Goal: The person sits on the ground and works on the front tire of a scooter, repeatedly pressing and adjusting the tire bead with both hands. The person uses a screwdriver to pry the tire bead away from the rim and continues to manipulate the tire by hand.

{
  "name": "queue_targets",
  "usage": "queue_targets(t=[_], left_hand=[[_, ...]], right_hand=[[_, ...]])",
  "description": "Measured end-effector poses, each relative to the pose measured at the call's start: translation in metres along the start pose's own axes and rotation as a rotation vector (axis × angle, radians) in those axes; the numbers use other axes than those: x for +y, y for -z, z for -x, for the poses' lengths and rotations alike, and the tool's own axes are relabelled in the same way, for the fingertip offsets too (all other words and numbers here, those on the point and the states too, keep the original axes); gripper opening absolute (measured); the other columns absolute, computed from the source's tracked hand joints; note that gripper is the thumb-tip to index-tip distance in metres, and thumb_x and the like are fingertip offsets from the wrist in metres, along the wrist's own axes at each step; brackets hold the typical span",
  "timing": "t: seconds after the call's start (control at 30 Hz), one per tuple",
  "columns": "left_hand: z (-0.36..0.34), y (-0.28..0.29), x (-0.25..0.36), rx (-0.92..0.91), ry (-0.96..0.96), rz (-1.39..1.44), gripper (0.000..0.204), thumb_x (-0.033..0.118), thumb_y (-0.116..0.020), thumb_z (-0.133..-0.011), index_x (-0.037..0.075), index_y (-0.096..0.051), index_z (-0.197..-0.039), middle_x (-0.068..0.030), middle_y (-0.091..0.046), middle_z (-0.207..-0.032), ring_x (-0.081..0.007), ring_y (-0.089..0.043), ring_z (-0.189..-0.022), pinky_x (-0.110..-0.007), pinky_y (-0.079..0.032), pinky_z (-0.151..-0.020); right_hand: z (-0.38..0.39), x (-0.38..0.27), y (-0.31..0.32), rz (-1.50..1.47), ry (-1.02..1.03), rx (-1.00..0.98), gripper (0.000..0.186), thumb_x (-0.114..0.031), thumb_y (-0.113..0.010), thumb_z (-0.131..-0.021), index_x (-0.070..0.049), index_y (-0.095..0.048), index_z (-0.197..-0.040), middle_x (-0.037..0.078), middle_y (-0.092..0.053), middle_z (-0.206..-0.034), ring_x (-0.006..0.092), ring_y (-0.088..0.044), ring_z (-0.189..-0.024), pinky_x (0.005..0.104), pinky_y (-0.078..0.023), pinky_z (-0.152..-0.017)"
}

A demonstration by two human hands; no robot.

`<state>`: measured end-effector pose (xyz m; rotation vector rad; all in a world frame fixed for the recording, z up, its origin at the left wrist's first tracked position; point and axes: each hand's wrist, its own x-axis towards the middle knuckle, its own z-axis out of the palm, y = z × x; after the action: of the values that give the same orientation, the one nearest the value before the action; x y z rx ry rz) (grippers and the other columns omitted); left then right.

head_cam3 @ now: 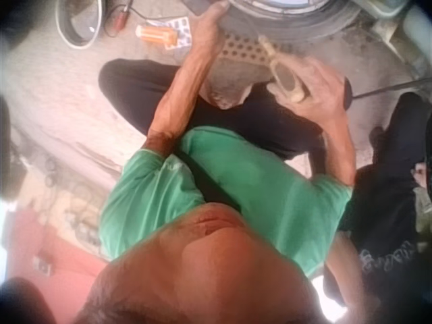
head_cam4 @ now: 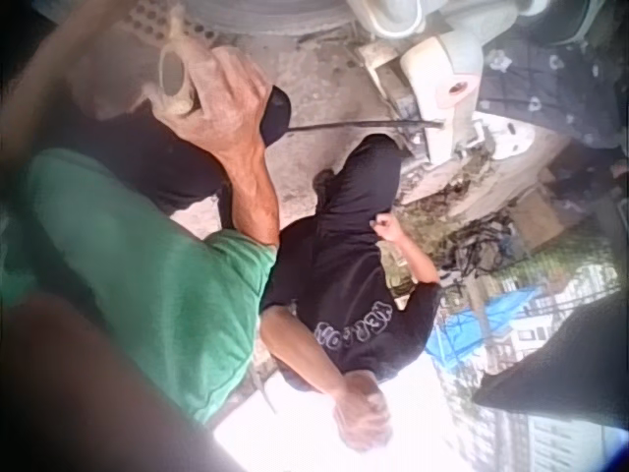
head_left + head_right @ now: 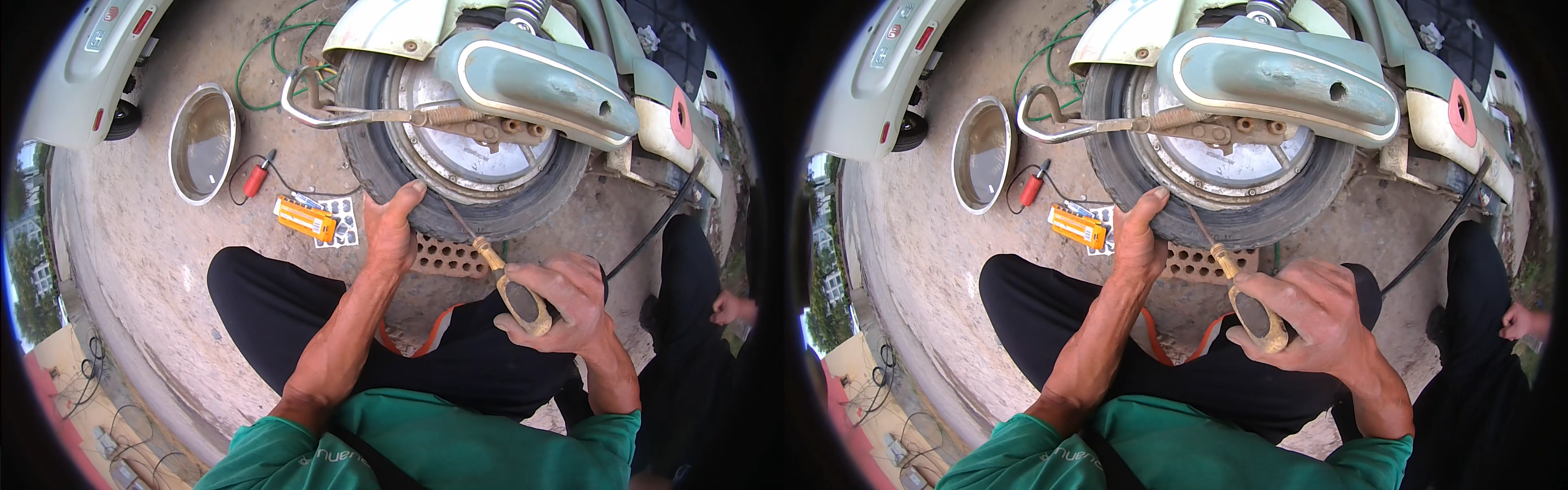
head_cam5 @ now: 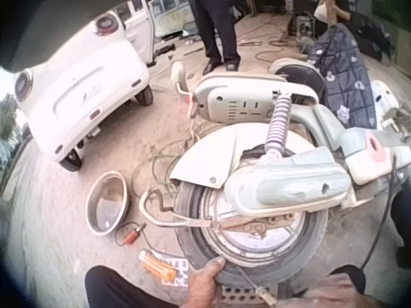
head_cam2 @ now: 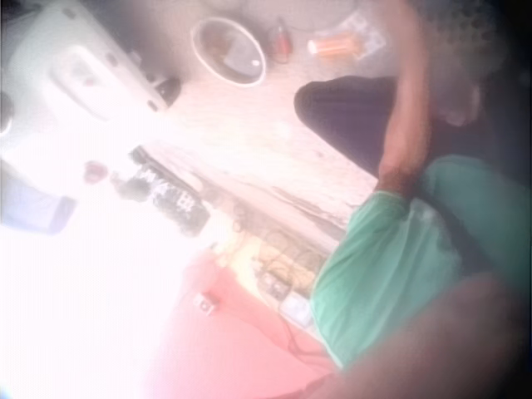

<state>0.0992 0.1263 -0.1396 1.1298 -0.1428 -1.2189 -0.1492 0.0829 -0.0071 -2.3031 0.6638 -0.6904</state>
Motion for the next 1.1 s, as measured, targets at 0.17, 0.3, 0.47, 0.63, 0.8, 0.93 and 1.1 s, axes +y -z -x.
queue_targets(t=[0.17, 0.3, 0.47, 0.63, 0.8, 0.93, 1.1], left_hand=[[-0.003, -0.001, 0.002, -0.014, 0.026, 0.045, 0.053, -0.002, -0.073, -0.092, -0.004, -0.056, -0.142, -0.0128, -0.072, -0.125, -0.0221, -0.072, -0.11, -0.038, -0.059, -0.101], [-0.003, 0.003, 0.003, -0.026, 0.056, 0.033, 0.055, -0.001, -0.074, -0.091, -0.004, -0.056, -0.142, -0.013, -0.072, -0.126, -0.0217, -0.072, -0.111, -0.038, -0.059, -0.101], [-0.005, 0.007, -0.002, -0.043, 0.01, 0.051, 0.058, 0.001, -0.078, -0.09, -0.005, -0.055, -0.144, -0.0134, -0.072, -0.127, -0.0209, -0.072, -0.112, -0.038, -0.058, -0.104], [0.001, 0.007, -0.002, -0.012, 0.076, 0.065, 0.064, 0.003, -0.081, -0.089, -0.005, -0.052, -0.146, -0.0152, -0.071, -0.131, -0.0232, -0.071, -0.115, -0.038, -0.057, -0.105], [-0.004, 0.004, 0.0, 0.003, -0.014, 0.042, 0.065, 0.003, -0.081, -0.088, -0.005, -0.053, -0.145, -0.0159, -0.072, -0.13, -0.0234, -0.072, -0.114, -0.039, -0.057, -0.105], [-0.004, 0.001, 0.001, 0.006, 0.003, 0.045, 0.064, 0.002, -0.08, -0.088, -0.005, -0.053, -0.145, -0.0163, -0.072, -0.129, -0.0235, -0.072, -0.112, -0.038, -0.057, -0.104], [-0.007, 0.008, -0.003, -0.028, 0.029, 0.084, 0.066, 0.001, -0.08, -0.087, -0.004, -0.052, -0.146, -0.0164, -0.071, -0.131, -0.024, -0.072, -0.113, -0.039, -0.057, -0.104]], right_hand=[[0.0, 0.006, -0.021, -0.015, -0.053, 0.13, 0.056, -0.027, -0.1, -0.065, -0.009, -0.082, -0.114, 0.007, -0.064, -0.099, 0.0243, -0.067, -0.082, 0.0379, -0.054, -0.067], [-0.012, 0.002, -0.024, 0.043, 0.037, 0.148, 0.05, -0.032, -0.097, -0.067, -0.009, -0.083, -0.109, 0.007, -0.067, -0.102, 0.026, -0.07, -0.084, 0.0402, -0.055, -0.07], [-0.021, -0.007, -0.013, 0.114, 0.042, 0.094, 0.044, -0.031, -0.096, -0.071, -0.009, -0.083, -0.107, 0.007, -0.069, -0.097, 0.0273, -0.071, -0.081, 0.041, -0.053, -0.068], [-0.015, -0.053, 0.095, -0.238, -0.071, 0.446, 0.043, -0.053, -0.076, -0.089, -0.012, -0.066, -0.099, 0.004, -0.053, -0.097, 0.0199, -0.053, -0.078, 0.0393, -0.045, -0.082], [0.013, -0.029, 0.003, -0.479, -0.664, 0.029, 0.023, -0.023, -0.083, -0.086, -0.001, -0.076, -0.089, 0.011, -0.068, -0.091, 0.0207, -0.065, -0.078, 0.0331, -0.05, -0.074], [0.079, 0.027, -0.14, -0.752, -1.253, 0.15, 0.024, -0.024, -0.079, -0.1, -0.001, -0.074, -0.097, -0.001, -0.07, -0.084, 0.0106, -0.063, -0.076, 0.0286, -0.051, -0.071], [0.068, 0.061, -0.194, -1.097, -1.673, 0.223, 0.06, -0.044, -0.067, -0.105, 0.0, -0.057, -0.145, 0.015, -0.062, -0.139, 0.0301, -0.066, -0.12, 0.0483, -0.056, -0.099]])
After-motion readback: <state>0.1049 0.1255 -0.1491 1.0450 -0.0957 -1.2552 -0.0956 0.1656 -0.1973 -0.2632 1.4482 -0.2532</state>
